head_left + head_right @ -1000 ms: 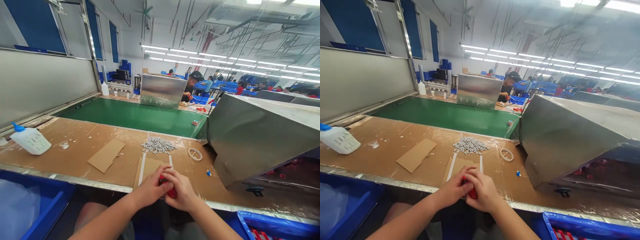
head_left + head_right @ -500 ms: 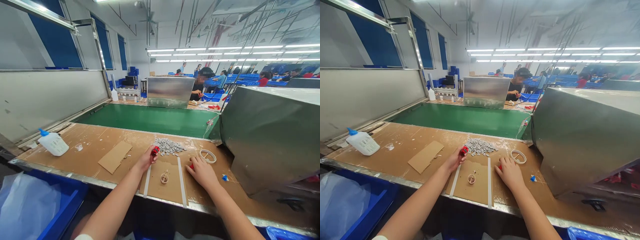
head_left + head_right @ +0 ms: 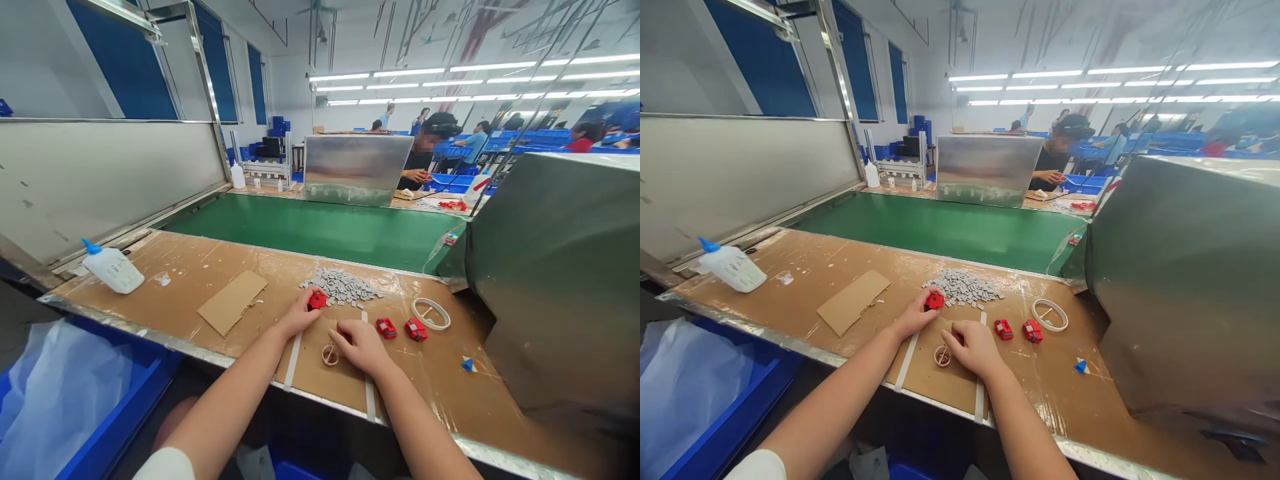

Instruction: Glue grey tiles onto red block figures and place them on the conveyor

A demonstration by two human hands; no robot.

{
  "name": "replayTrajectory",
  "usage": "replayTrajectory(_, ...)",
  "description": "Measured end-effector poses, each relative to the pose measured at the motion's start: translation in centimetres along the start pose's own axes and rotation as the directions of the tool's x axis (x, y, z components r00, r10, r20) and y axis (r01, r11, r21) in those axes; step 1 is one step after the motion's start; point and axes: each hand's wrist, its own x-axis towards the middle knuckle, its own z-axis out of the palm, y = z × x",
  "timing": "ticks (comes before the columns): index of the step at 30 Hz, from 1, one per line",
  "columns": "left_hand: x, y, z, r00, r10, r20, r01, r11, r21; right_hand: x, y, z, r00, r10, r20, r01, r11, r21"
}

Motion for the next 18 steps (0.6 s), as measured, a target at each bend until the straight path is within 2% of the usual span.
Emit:
replayTrajectory(6,0.2,0.1,0.2,0.996,-0.056,-0.069,0.057,0.998,0.015,-0.5,0.9,0.3,0.992,-0.079,0.102,0.071,0.994,0.079)
replayTrajectory(8,0.3,0.1,0.1,0.993,-0.099,-0.067,0.092,0.991,-0.094,-0.6,1.0,0.1,0.987,-0.097,0.127,0.086,0.992,0.089)
replayTrajectory(10,0.2,0.2,0.0,0.987,-0.161,-0.011,0.154,0.962,-0.225,-0.7,1.0,-0.1,0.985,-0.104,0.136,0.091,0.991,0.099)
replayTrajectory(12,0.0,0.4,-0.3,0.98,-0.195,0.028,0.195,0.938,-0.288,-0.7,1.0,-0.1,0.986,-0.102,0.134,0.088,0.991,0.106)
replayTrajectory(15,-0.4,0.9,-0.5,0.982,-0.186,0.044,0.191,0.937,-0.294,-0.7,1.0,0.0,0.986,-0.1,0.132,0.084,0.989,0.12)
replayTrajectory(18,-0.7,1.2,-0.3,0.992,-0.087,0.091,0.106,0.966,-0.235,-0.8,0.9,0.3,0.986,-0.127,0.107,0.111,0.983,0.145)
